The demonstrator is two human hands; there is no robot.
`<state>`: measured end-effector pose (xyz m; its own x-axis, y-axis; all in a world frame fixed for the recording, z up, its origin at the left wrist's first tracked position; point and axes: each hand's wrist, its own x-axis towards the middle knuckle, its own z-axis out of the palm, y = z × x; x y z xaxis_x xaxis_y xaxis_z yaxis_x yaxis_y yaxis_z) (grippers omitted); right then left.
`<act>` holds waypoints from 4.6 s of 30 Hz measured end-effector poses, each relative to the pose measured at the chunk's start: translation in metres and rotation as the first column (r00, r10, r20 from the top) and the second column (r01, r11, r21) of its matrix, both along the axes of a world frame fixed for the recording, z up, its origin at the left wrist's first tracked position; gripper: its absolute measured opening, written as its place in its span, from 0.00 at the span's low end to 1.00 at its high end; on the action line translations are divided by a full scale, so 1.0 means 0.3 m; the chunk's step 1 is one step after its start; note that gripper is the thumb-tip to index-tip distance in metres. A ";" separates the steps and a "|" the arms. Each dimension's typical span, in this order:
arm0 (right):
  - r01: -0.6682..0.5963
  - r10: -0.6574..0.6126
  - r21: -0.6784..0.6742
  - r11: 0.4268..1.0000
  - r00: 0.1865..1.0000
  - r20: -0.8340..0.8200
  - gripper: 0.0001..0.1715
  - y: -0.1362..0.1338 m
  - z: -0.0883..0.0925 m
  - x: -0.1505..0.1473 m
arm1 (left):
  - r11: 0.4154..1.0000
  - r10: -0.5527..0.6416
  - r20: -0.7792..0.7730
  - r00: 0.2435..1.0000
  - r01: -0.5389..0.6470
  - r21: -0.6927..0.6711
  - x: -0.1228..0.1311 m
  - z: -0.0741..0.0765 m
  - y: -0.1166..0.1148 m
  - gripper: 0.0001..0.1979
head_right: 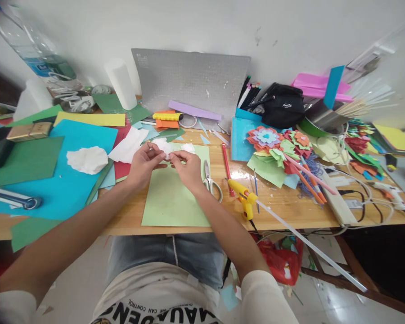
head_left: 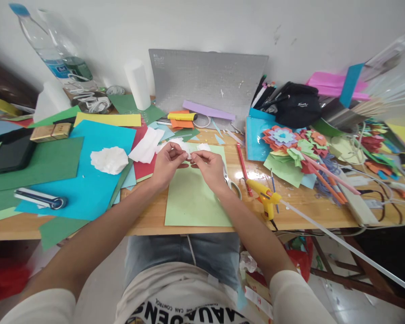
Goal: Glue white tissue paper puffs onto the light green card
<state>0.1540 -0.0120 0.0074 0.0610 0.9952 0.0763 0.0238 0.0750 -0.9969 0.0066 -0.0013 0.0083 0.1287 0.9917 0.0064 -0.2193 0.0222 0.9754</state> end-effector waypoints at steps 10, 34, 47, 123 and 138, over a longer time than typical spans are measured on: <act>0.002 -0.002 -0.004 1.000 1.000 0.024 0.13 0.003 0.001 0.002 | 0.999 0.002 -0.011 1.000 -0.002 0.037 -0.003 -0.006 0.002 0.18; 0.010 -0.040 0.127 0.992 0.970 0.238 0.14 -0.005 -0.015 -0.010 | 0.998 0.056 -0.054 0.997 -0.055 0.012 -0.004 -0.017 0.002 0.23; 0.034 -0.039 0.043 0.999 0.993 0.108 0.14 0.003 -0.014 -0.004 | 0.993 0.099 -0.002 0.995 -0.099 -0.067 0.000 0.005 -0.001 0.20; 0.134 0.707 -0.696 0.705 -0.204 0.677 0.16 -0.845 -0.040 0.499 | 0.998 -0.001 -0.039 0.999 0.004 0.068 -0.014 -0.005 0.012 0.18; -0.075 0.032 0.060 0.995 0.846 0.532 0.28 -0.004 0.130 0.061 | 0.996 0.047 -0.165 0.985 -0.034 0.077 -0.029 -0.016 0.023 0.20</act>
<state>0.1723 -0.0131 0.0463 -0.0635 0.9856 0.1570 0.5406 0.1662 -0.8247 -0.0021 0.0055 0.0034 0.0938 0.9937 0.0610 -0.0529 -0.0562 0.9970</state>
